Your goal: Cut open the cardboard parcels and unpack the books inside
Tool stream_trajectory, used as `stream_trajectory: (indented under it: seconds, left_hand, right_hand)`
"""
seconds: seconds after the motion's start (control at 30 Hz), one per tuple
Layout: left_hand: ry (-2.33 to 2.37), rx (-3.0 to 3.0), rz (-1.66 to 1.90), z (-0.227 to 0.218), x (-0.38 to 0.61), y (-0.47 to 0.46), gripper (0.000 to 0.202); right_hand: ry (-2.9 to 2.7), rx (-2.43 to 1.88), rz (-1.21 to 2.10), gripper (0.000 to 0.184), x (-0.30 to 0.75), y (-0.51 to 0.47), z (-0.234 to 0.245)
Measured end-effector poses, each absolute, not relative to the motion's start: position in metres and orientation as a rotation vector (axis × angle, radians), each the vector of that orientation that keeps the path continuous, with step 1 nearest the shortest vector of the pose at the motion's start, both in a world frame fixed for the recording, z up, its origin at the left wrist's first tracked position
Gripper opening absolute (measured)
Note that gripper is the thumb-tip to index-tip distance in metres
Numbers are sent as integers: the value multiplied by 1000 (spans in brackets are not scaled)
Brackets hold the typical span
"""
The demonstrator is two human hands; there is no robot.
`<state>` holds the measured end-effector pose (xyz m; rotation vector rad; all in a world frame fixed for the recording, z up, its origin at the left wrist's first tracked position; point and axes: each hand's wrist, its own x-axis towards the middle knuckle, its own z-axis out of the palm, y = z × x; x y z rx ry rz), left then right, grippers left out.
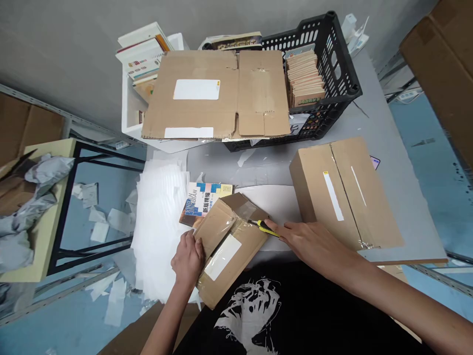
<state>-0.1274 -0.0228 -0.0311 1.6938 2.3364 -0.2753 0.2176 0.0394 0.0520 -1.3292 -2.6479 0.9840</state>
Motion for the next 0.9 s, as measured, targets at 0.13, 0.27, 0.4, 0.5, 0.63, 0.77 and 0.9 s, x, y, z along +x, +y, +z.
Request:
stream_trajectory:
  seconds: [0.13, 0.27, 0.4, 0.5, 0.63, 0.77, 0.9]
  left_hand:
    - [2333, 1707, -297, -30, -126, -22, 46]
    - [2327, 1706, -307, -29, -126, -22, 44]
    - [2325, 1658, -300, -26, -127, -22, 42]
    - [2378, 1568, -260, -24, -127, -20, 42]
    - [2400, 1532, -187, -14, -113, -9, 42]
    - [2374, 1583, -171, -1, -87, 2, 43]
    - [2306, 1644, -129, 5, -76, -7, 50]
  right_hand:
    - [-2681, -1394, 1034, 51, 221, 25, 52]
    - [-2666, -1431, 1008, 54, 228, 8, 50]
    - [-2459, -1548, 1079, 45, 243, -8, 55]
    - [-2009, -1730, 1323, 45, 244, -22, 51]
    - [-1256, -1736, 1692, 53, 205, -39, 18]
    - [-1011, -1697, 1610, 53, 143, -37, -19]
    - [-1127, -1778, 1302, 57, 115, -23, -39]
